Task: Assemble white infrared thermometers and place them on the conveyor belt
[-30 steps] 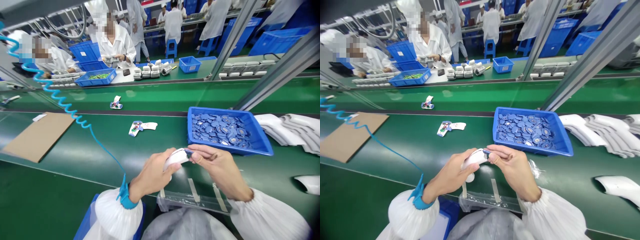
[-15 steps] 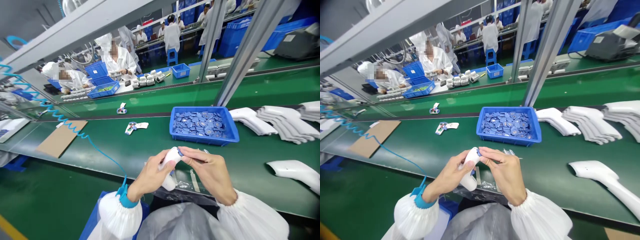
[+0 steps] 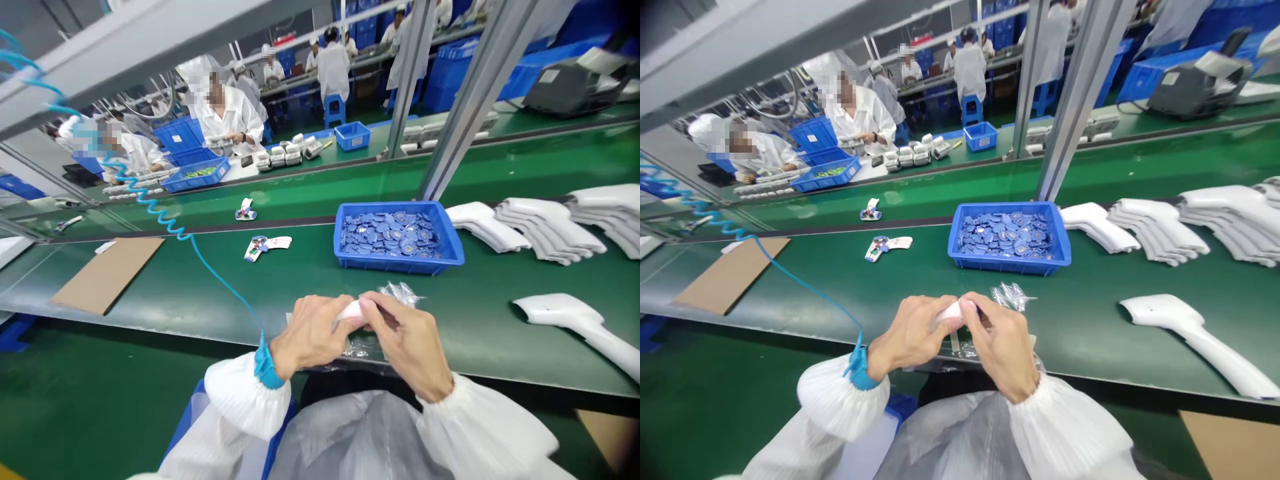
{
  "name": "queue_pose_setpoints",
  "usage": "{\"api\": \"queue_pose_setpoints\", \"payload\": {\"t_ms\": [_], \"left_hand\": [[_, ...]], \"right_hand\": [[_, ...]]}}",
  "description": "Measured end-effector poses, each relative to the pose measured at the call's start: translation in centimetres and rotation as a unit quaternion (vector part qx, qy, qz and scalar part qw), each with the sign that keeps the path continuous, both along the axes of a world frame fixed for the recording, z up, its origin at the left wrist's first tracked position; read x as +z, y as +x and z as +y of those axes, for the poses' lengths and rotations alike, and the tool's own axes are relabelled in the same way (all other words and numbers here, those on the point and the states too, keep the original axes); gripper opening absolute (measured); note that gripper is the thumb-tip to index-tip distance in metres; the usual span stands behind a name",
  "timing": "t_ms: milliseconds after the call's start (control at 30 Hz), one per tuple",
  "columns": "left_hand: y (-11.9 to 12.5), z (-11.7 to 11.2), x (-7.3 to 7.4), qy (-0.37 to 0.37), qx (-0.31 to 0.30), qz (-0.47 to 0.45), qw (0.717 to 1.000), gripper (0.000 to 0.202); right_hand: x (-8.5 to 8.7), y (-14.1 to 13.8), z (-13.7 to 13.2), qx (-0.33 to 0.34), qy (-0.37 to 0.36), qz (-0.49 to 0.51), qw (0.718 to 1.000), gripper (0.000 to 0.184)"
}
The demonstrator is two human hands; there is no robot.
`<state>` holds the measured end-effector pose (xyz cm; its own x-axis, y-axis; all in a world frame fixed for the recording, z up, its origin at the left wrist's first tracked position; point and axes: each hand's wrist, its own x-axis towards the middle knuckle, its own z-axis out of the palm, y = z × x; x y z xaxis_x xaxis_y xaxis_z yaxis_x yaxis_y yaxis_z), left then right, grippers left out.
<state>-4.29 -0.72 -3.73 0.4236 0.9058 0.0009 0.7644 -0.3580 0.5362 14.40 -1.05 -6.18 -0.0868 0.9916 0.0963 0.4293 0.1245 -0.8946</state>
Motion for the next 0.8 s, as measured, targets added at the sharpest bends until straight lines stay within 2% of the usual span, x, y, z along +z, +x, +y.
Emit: {"api": "queue_pose_setpoints", "payload": {"t_ms": [67, 100, 200, 333, 367, 433, 500, 533, 600, 667, 733, 800], "left_hand": [[-0.4, 0.5, -1.2, 0.042, -0.017, 0.03, 0.999, 0.024], [-0.6, 0.6, -1.8, 0.063, -0.005, 0.028, 0.998, 0.026], [-1.4, 0.7, -3.7, 0.116, 0.065, 0.009, 0.991, 0.032], [-2.1, 0.6, -5.2, 0.144, 0.055, -0.036, 0.987, 0.03], [-2.2, 0.6, -5.3, 0.135, 0.079, -0.056, 0.986, 0.03], [-2.0, 0.9, -5.5, 0.102, 0.175, -0.075, 0.976, 0.032], [-1.6, 1.6, -5.5, 0.085, 0.267, -0.057, 0.958, 0.04], [-1.5, 2.2, -5.6, 0.09, 0.284, -0.04, 0.954, 0.045], [-1.2, 3.6, -5.7, 0.122, 0.28, -0.014, 0.952, 0.049], [-1.5, 5.1, -5.6, 0.135, 0.262, -0.001, 0.956, 0.048], [-2.1, 6.1, -5.2, 0.094, 0.25, -0.007, 0.964, 0.05], [-3.1, 6.1, -4.8, 0.046, 0.239, -0.044, 0.969, 0.045]], "right_hand": [[-0.4, -0.1, 0.7, -0.001, -0.015, -0.008, 1.0, 0.04], [-0.6, 0.0, 1.2, 0.015, -0.031, -0.009, 0.999, 0.038], [-0.8, 0.7, 2.5, 0.101, -0.079, -0.04, 0.991, 0.032], [-1.7, 1.6, 3.0, 0.191, -0.073, -0.103, 0.973, 0.034], [-2.0, 1.6, 2.8, 0.192, -0.059, -0.109, 0.973, 0.034], [-2.5, 1.5, 2.3, 0.171, -0.014, -0.117, 0.978, 0.032], [-2.7, 1.0, 1.7, 0.15, 0.046, -0.126, 0.98, 0.031], [-2.7, 0.6, 1.4, 0.137, 0.078, -0.13, 0.979, 0.03], [-2.7, -0.3, 1.1, 0.105, 0.139, -0.133, 0.976, 0.028], [-2.6, -1.2, 1.2, 0.081, 0.156, -0.132, 0.975, 0.027], [-2.5, -1.7, 1.5, 0.081, 0.112, -0.129, 0.982, 0.029], [-2.5, -1.9, 2.0, 0.082, 0.022, -0.124, 0.989, 0.034]]}}
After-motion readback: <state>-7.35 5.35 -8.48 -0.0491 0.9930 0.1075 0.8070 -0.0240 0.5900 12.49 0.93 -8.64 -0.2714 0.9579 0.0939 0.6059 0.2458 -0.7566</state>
